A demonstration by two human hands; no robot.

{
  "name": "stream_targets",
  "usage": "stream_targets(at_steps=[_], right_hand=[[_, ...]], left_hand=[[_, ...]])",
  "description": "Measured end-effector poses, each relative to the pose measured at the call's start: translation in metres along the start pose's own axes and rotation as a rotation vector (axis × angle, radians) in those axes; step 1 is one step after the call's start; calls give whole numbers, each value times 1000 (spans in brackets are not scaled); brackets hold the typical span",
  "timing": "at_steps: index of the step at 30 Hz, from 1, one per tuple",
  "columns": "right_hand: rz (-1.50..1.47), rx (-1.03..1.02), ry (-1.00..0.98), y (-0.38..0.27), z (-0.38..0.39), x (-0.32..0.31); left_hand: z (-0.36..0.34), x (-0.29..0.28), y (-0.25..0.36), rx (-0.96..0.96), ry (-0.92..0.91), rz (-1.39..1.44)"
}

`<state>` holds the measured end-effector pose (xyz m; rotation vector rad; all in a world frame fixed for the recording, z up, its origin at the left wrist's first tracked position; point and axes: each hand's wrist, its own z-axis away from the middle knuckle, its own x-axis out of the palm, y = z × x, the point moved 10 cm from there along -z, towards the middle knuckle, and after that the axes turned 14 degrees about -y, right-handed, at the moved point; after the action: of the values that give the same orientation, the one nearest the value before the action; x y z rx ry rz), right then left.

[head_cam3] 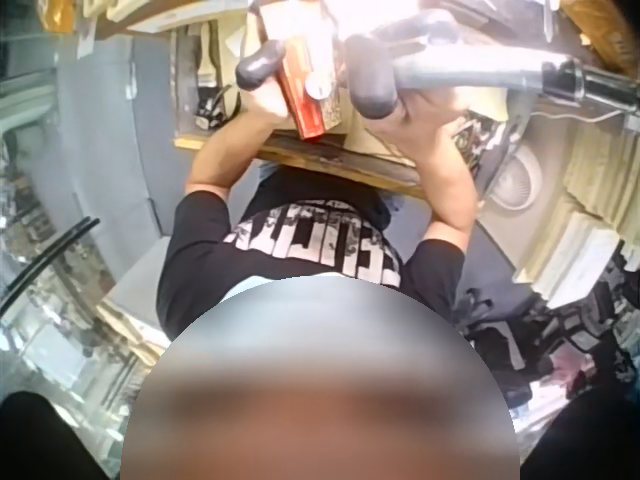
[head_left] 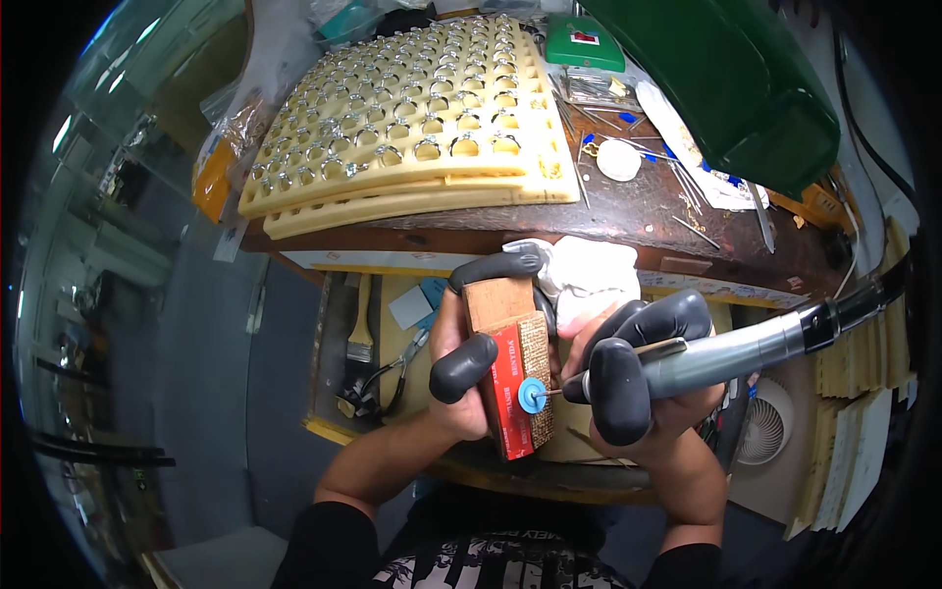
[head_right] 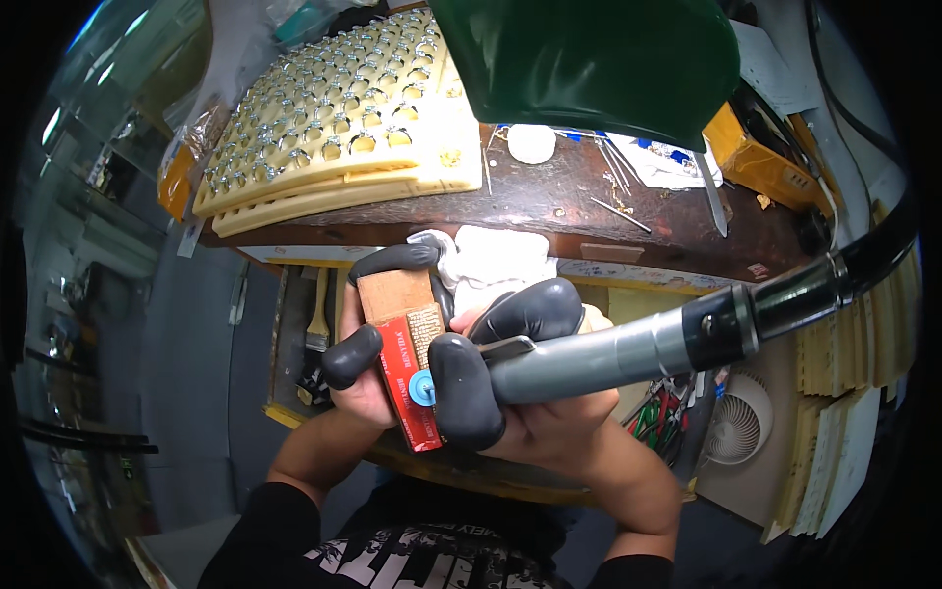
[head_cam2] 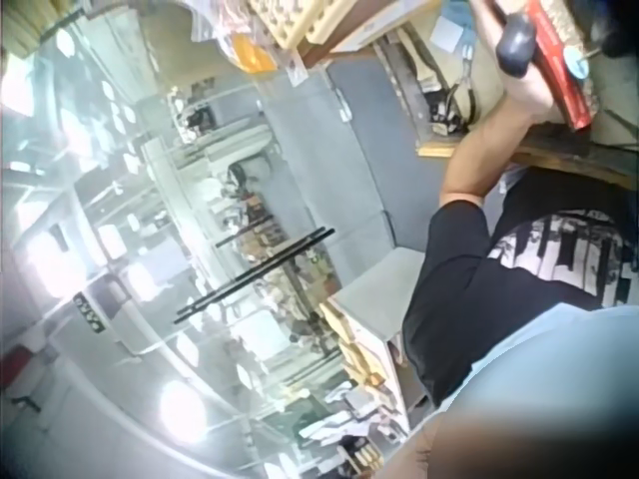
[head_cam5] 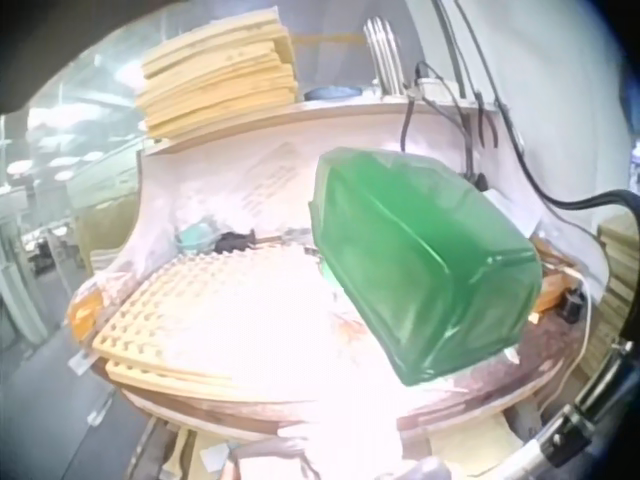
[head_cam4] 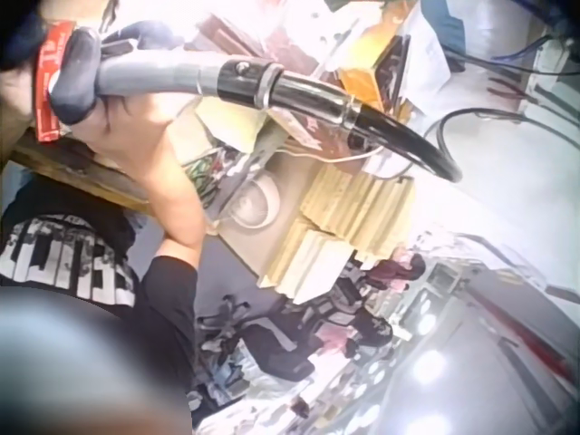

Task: Polishing a small blue jewelry component using a hand-held rotary tool at a workshop bench.

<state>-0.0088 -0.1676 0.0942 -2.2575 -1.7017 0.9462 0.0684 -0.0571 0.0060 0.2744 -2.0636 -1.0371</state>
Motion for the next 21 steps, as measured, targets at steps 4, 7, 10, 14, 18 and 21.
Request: stream_targets(at_steps=[4,7,10,14,18,21], right_hand=[[17,43,-59,1,-3,2],[-1,45,-82,1,-4,3],[-1,38,-107,2,-3,4],[-1,68,-123,3,-2,6],[9,44,-116,2,-2,5],[-6,27,-100,2,-2,4]], left_hand=[[-1,1,3,7,-26,-45],[-1,-1,3,24,-11,-57],[-1,1,3,15,-26,-39],[-2,3,4,20,-32,-36],[1,2,1,-6,-12,28],[1,3,0,-25,-42,16]])
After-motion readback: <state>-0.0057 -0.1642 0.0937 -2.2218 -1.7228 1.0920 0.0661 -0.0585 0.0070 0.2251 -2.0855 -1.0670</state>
